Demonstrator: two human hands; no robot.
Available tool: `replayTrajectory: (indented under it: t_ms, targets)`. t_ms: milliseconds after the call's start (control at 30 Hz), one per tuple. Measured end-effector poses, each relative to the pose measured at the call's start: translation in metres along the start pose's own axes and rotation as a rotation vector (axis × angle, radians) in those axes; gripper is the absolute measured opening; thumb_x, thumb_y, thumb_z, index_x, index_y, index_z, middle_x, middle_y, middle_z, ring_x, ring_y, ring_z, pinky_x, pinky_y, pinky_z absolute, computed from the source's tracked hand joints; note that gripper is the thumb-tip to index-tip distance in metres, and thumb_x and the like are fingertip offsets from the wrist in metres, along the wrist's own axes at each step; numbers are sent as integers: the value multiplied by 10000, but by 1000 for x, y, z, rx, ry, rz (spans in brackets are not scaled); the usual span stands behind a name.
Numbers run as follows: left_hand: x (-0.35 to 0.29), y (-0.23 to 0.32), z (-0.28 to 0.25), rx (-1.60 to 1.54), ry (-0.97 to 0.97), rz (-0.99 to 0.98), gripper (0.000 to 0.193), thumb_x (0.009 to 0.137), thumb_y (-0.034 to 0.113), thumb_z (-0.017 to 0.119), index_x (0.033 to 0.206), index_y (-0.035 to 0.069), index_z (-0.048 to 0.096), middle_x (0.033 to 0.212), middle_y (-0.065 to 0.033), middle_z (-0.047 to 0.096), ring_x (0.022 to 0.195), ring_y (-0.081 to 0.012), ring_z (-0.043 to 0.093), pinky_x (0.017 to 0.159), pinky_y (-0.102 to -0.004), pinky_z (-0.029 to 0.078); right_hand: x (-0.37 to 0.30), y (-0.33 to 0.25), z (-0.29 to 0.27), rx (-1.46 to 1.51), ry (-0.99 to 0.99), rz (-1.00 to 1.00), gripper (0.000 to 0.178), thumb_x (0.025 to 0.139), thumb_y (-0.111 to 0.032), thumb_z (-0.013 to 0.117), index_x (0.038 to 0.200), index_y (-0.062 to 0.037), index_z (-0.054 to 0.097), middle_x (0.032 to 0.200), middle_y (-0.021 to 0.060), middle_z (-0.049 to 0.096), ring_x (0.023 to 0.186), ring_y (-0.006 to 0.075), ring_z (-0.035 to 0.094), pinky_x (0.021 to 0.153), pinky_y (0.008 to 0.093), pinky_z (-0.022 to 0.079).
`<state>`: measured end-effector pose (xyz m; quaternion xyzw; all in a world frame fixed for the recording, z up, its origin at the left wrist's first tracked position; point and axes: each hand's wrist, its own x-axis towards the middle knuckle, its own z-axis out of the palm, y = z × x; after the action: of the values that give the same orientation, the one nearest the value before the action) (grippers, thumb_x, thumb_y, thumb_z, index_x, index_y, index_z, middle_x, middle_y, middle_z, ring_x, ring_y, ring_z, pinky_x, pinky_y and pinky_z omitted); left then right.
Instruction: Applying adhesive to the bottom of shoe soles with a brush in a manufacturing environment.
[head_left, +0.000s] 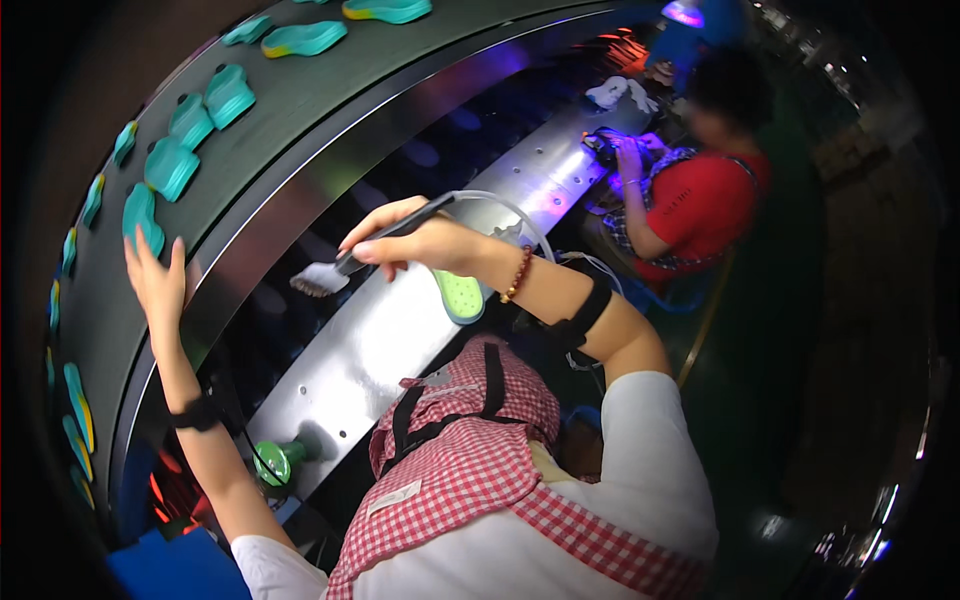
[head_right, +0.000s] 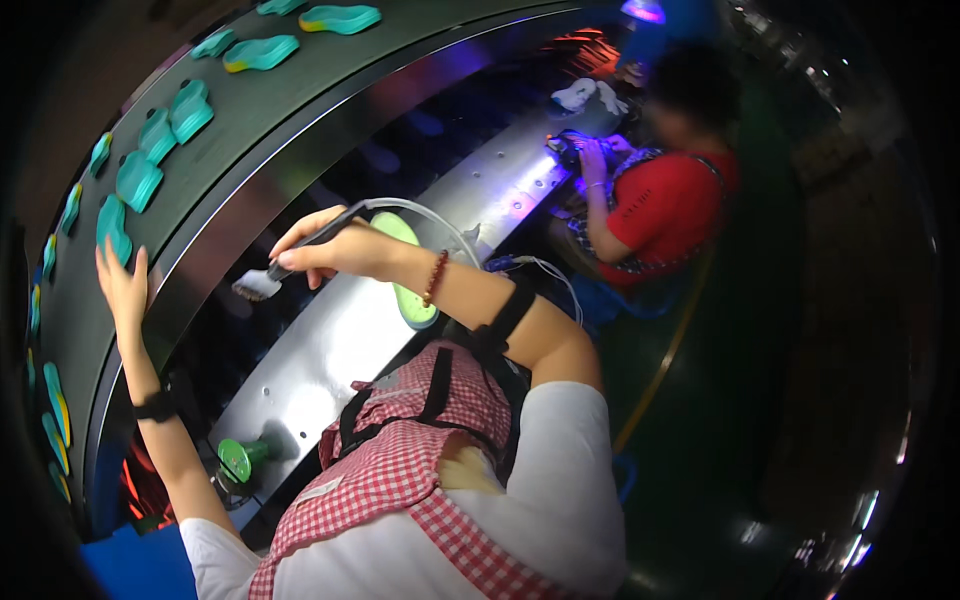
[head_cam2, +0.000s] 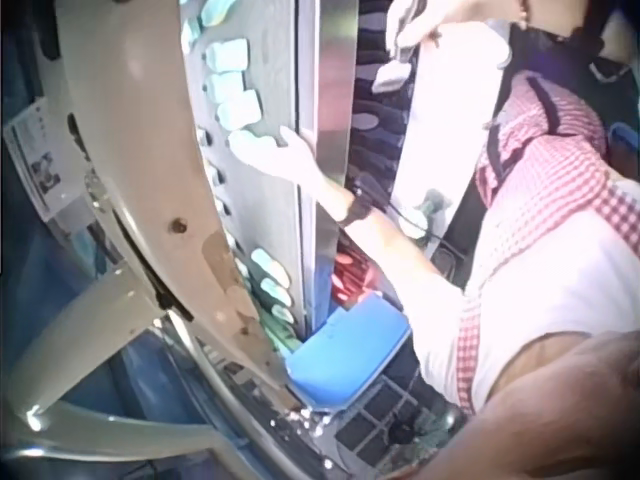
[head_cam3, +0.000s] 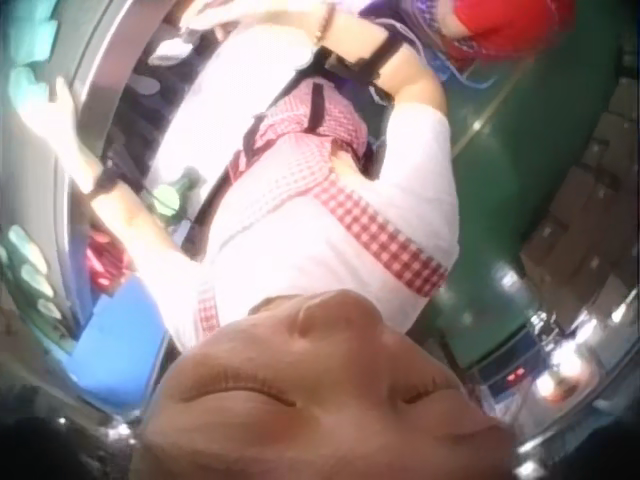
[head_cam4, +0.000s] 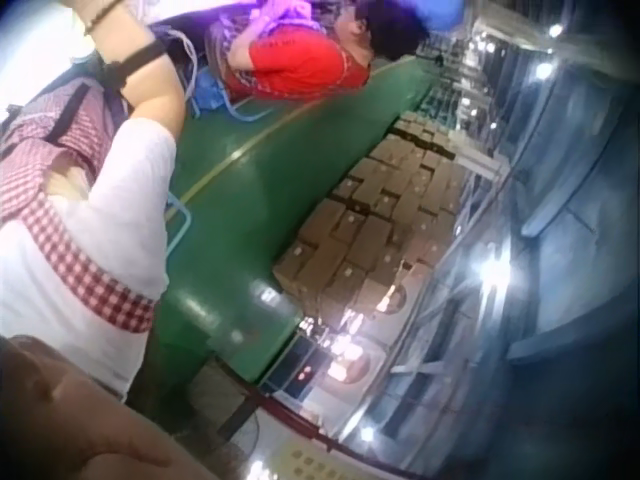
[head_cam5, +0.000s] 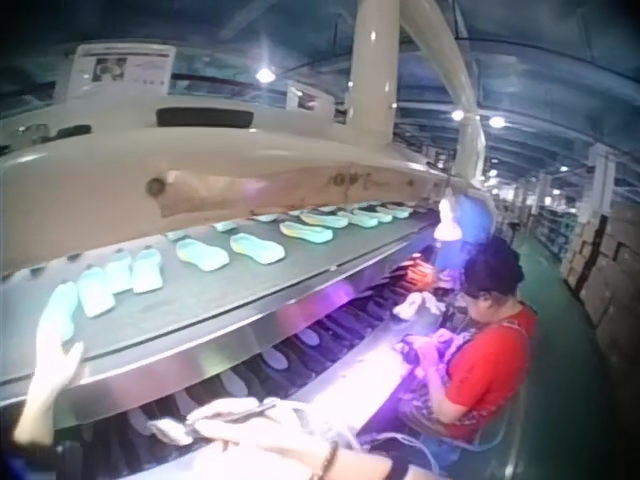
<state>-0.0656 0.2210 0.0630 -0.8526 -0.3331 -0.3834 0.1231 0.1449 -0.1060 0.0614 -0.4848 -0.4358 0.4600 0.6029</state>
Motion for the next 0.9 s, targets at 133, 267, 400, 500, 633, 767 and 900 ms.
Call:
replayTrajectory:
  t_ms: [133, 267, 400, 500, 633, 767, 900]
  targets:
    - [21, 22, -5, 240, -261, -226, 616, 807, 378, 552, 1291, 53, 355, 1322, -204, 346, 1211, -363, 336, 979, -419, 302, -1, 15, -12, 147, 110, -30, 217, 822, -111, 591, 1003, 8, 605, 818, 59, 614, 593, 79, 551, 550, 195, 461]
    - [22, -8, 5, 193, -191, -253, 504, 811, 366, 546, 1174, 25, 472, 1206, -178, 471, 1101, -369, 438, 931, -406, 352, 2, 26, -15, 285, 187, -12, 204, 816, -127, 601, 975, 0, 614, 773, 36, 611, 581, 72, 553, 540, 177, 437]
    - [8, 6, -17, 85, -143, -198, 362, 816, 281, 564, 1025, -14, 544, 1044, -186, 549, 1035, -338, 484, 875, -400, 380, 4, 28, -26, 294, 147, -6, 224, 837, -94, 558, 1035, 10, 573, 862, 61, 625, 603, 68, 550, 566, 190, 466]
    - [-26, 45, -22, -290, 330, 25, 228, 789, 181, 612, 915, -2, 561, 949, -152, 569, 960, -302, 505, 828, -381, 388, 6, 12, -31, 221, 141, -15, 228, 840, -103, 554, 1037, 10, 576, 816, 47, 619, 607, 62, 545, 574, 187, 455]
    - [-117, 156, -40, -929, -154, 312, 66, 712, 11, 582, 749, 41, 536, 761, -104, 549, 721, -240, 537, 662, -333, 421, 20, -23, -42, -16, 136, -58, 230, 841, -114, 552, 1041, -3, 581, 976, 68, 624, 623, 57, 542, 574, 183, 450]
    - [-185, 238, -16, -1293, -1386, 81, 433, 807, 243, 595, 1114, -49, 503, 996, -205, 588, 949, -280, 577, 833, -327, 447, 29, -66, -36, -65, 126, -214, 191, 816, -149, 605, 956, -23, 636, 713, 18, 606, 580, 56, 555, 514, 153, 395]
    - [-224, 302, 16, -1454, -1883, 206, 606, 851, 357, 544, 1238, -79, 377, 1127, -215, 533, 1038, -249, 534, 883, -302, 427, 26, -87, -29, -85, 114, -272, 199, 821, -143, 599, 964, -9, 628, 703, 27, 608, 584, 63, 564, 501, 152, 406]
